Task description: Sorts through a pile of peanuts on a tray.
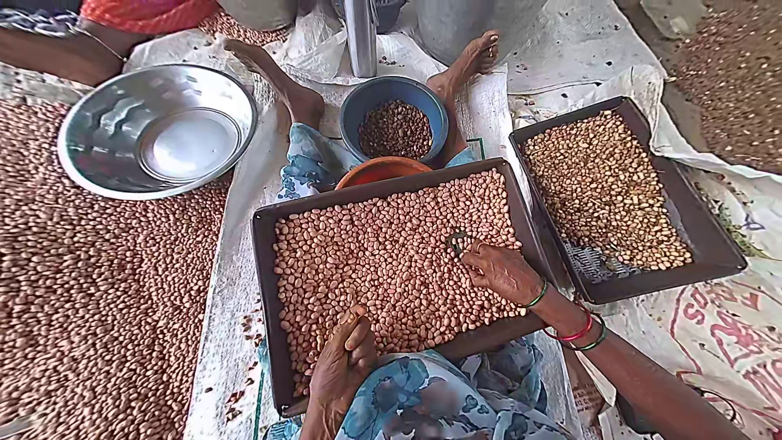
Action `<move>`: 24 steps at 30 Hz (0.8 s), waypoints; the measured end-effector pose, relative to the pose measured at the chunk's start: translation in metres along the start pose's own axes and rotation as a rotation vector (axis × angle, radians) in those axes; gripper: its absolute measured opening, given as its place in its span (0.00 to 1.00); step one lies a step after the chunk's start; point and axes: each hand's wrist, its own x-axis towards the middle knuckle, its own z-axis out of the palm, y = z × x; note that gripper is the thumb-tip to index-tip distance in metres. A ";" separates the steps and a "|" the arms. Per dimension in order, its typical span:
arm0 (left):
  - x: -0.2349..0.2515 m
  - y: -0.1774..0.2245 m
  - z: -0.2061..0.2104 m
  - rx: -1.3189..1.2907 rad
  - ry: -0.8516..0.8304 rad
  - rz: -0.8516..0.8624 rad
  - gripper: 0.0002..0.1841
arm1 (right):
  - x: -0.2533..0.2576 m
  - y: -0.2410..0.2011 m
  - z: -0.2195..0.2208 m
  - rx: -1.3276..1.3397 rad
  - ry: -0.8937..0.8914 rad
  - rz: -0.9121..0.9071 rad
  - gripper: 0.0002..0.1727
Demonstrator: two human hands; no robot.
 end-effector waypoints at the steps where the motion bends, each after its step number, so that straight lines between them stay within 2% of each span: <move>1: 0.001 0.000 0.000 -0.003 -0.006 0.001 0.15 | 0.000 0.004 0.001 0.012 0.027 -0.017 0.14; 5: 0.000 -0.001 0.000 -0.009 0.007 0.010 0.17 | -0.002 0.018 -0.001 0.177 0.162 -0.071 0.13; 7: -0.001 0.000 0.001 -0.008 0.008 0.014 0.17 | -0.006 0.016 -0.007 0.304 0.166 -0.117 0.13; 8: -0.001 0.000 0.002 -0.011 0.008 0.014 0.16 | -0.008 0.011 -0.010 0.373 0.105 -0.140 0.13; 10: 0.000 0.000 0.003 -0.021 0.014 0.013 0.17 | -0.009 -0.002 -0.015 0.442 -0.129 -0.215 0.13; 12: 0.001 0.000 0.003 -0.052 0.017 0.010 0.16 | -0.002 -0.017 -0.016 0.384 -0.400 -0.303 0.12; 13: 0.001 0.000 0.003 -0.068 0.016 0.008 0.16 | 0.002 -0.025 -0.020 0.339 -0.480 -0.323 0.12; 14: 0.000 0.001 0.003 -0.083 0.010 0.008 0.15 | 0.005 -0.032 -0.030 0.321 -0.474 -0.311 0.12; 15: 0.000 0.001 0.002 -0.096 -0.002 0.011 0.15 | 0.007 -0.035 -0.043 0.358 -0.348 -0.281 0.12; 17: -0.003 0.002 -0.001 -0.143 -0.032 0.021 0.14 | 0.012 -0.033 -0.066 0.520 0.200 -0.223 0.15; 18: -0.005 0.003 -0.002 -0.179 -0.036 0.027 0.14 | 0.017 -0.030 -0.078 0.518 0.422 -0.197 0.21; 19: -0.008 0.004 -0.003 -0.216 -0.041 0.035 0.14 | 0.021 -0.029 -0.089 0.503 0.557 -0.169 0.23; 21: -0.012 0.007 -0.006 -0.285 -0.054 0.050 0.13 | 0.028 -0.037 -0.089 0.490 0.621 -0.200 0.21; 24: -0.015 0.012 -0.010 -0.315 -0.075 0.088 0.11 | 0.036 -0.061 -0.033 0.466 0.354 -0.438 0.17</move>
